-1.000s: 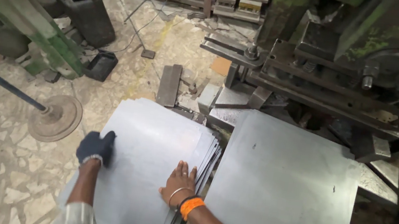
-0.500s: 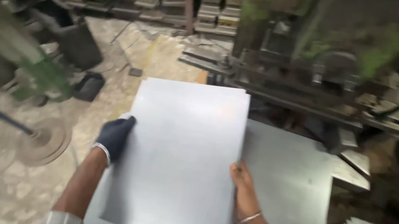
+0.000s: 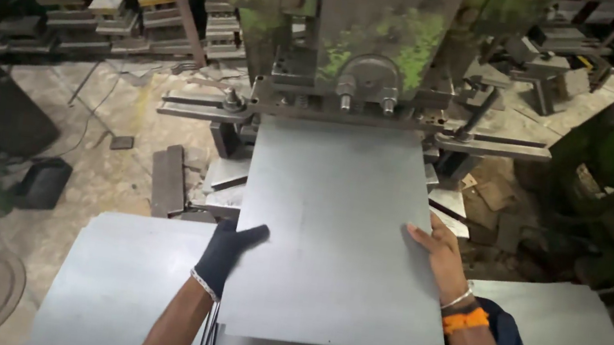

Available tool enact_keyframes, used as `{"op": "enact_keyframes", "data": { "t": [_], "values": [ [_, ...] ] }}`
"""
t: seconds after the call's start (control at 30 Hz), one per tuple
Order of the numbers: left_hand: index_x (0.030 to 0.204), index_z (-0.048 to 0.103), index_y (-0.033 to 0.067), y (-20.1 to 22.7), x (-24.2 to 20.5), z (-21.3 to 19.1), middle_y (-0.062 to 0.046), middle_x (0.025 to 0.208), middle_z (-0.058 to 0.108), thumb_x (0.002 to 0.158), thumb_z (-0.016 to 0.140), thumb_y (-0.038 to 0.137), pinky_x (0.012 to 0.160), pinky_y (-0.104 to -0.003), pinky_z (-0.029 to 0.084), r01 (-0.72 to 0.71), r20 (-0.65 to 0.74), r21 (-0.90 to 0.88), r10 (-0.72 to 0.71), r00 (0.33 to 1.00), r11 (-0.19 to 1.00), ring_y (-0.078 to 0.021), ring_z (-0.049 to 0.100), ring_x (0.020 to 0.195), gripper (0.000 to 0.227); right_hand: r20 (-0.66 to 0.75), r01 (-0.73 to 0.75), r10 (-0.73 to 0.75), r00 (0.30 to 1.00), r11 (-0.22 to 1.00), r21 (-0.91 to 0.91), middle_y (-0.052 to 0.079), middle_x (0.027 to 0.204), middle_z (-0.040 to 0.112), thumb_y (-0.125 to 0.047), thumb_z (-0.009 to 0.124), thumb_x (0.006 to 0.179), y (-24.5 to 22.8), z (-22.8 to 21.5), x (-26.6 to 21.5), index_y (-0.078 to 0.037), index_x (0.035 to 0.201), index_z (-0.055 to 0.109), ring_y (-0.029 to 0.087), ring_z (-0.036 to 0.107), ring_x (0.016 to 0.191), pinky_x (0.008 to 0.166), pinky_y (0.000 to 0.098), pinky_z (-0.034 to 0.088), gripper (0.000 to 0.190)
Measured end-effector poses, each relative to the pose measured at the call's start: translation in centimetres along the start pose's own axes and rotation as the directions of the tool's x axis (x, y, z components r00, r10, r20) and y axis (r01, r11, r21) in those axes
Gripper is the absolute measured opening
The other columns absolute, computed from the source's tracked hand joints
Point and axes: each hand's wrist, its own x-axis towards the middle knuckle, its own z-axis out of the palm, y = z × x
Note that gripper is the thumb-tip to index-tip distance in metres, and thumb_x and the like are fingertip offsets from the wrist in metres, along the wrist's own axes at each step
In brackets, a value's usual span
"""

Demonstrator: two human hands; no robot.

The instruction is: Feeding metal sheets into a stamping machine and stacking processed sheets.

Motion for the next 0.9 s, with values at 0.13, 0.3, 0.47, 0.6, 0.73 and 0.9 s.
{"op": "enact_keyframes", "data": {
  "t": [0.13,0.3,0.47,0.6,0.73,0.9],
  "values": [
    [0.121,0.075,0.0045,3.4,2.7,1.6,-0.016,0.109,0.077,0.071,0.096,0.018,0.097,-0.04,0.054,-0.065,-0.024,-0.049,0.064,0.998,0.997,-0.0261,0.074,0.103,0.056,0.044,0.026,-0.025,0.999,0.999,-0.041,0.005,0.073,0.065,-0.011,0.081,0.081,4.7,-2.6,8.2,-0.004,0.099,0.072,0.01,0.065,0.063,0.056,0.0253,0.053,0.022],
    [0.141,0.063,0.0236,4.1,12.1,1.9,-0.008,0.137,0.065,0.071,0.094,0.053,0.108,-0.056,0.042,-0.012,-0.065,0.278,0.031,0.997,0.961,-0.032,0.059,0.13,0.083,0.025,0.007,-0.004,1.0,0.993,-0.116,0.005,0.076,0.067,-0.022,0.084,0.077,3.6,-1.6,14.5,-0.01,0.092,0.074,0.012,0.066,0.069,0.066,0.0286,0.053,0.022],
    [0.129,0.072,0.0127,7.5,8.6,3.0,-0.014,0.123,0.073,0.073,0.094,0.038,0.111,-0.044,0.045,-0.013,-0.091,0.158,0.028,0.995,0.987,-0.0277,0.067,0.12,0.065,0.031,0.013,-0.01,0.999,0.997,-0.074,0.004,0.077,0.069,-0.014,0.084,0.074,-0.3,1.2,12.9,-0.008,0.09,0.075,0.011,0.066,0.072,0.07,0.0268,0.054,0.019],
    [0.126,0.069,-0.0008,7.6,7.3,3.6,-0.021,0.121,0.072,0.078,0.088,0.009,0.108,-0.044,0.048,-0.022,-0.087,-0.165,0.008,0.996,0.986,-0.0307,0.068,0.118,0.053,0.043,0.004,-0.004,0.999,1.0,-0.019,0.006,0.084,0.071,-0.011,0.084,0.075,1.4,0.2,13.7,-0.006,0.104,0.074,0.014,0.07,0.078,0.074,0.031,0.057,0.031],
    [0.124,0.073,0.0103,6.9,8.9,3.4,-0.016,0.112,0.076,0.073,0.097,0.026,0.099,-0.043,0.055,0.012,-0.137,0.019,-0.01,0.991,1.0,-0.025,0.072,0.107,0.058,0.03,0.022,-0.017,0.999,0.983,-0.182,0.006,0.104,0.07,-0.019,0.082,0.078,5.0,-2.6,16.7,-0.013,0.121,0.073,0.017,0.065,0.098,0.093,0.0349,0.05,0.045],
    [0.124,0.073,0.0058,6.8,9.1,3.7,-0.017,0.107,0.076,0.071,0.097,0.021,0.094,-0.041,0.056,-0.003,-0.135,-0.065,-0.006,0.991,0.998,-0.025,0.073,0.1,0.06,0.042,-0.031,0.035,0.999,0.996,-0.086,0.006,0.092,0.07,-0.018,0.085,0.078,3.0,-0.9,15.0,-0.009,0.117,0.073,0.015,0.07,0.083,0.079,0.0332,0.057,0.042]
  ]
}}
